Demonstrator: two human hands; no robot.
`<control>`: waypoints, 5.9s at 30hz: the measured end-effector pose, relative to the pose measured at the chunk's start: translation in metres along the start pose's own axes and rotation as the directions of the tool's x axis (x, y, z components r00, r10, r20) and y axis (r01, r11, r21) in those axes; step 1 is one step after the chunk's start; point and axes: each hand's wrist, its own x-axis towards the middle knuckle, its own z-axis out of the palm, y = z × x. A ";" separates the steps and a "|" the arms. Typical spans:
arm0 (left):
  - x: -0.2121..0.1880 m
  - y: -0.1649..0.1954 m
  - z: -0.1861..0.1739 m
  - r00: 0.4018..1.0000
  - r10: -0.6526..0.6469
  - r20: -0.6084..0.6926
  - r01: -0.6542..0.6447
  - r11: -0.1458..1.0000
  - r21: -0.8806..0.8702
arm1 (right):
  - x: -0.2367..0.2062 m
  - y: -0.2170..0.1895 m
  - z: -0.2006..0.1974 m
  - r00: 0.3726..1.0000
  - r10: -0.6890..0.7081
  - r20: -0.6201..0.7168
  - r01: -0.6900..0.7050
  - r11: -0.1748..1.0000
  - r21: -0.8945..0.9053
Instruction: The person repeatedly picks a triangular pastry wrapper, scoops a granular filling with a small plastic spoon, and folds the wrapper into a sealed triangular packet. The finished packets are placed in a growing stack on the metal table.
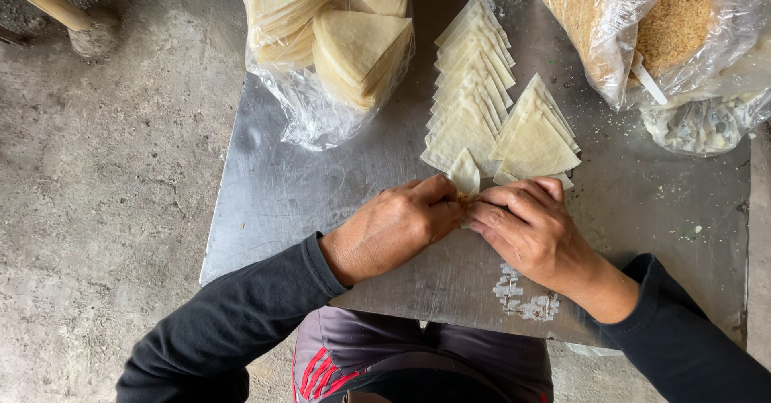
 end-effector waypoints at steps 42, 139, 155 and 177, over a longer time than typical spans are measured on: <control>0.004 -0.003 -0.008 0.998 0.046 0.043 -0.048 0.998 0.038 | 0.000 0.000 0.000 0.998 -0.058 -0.009 0.056 0.991 -0.118; 0.011 -0.012 0.003 0.920 -0.386 0.072 0.393 0.910 -0.131 | 0.016 -0.011 0.004 0.984 0.175 0.044 -0.174 0.985 -0.017; 0.009 -0.012 0.002 0.935 -0.354 0.023 0.355 0.930 -0.094 | 0.012 -0.003 0.011 0.985 0.172 0.012 -0.171 0.985 -0.031; -0.001 -0.004 0.001 0.966 -0.238 0.098 0.246 0.966 -0.079 | -0.001 -0.023 0.002 0.991 0.131 0.042 -0.128 0.990 -0.058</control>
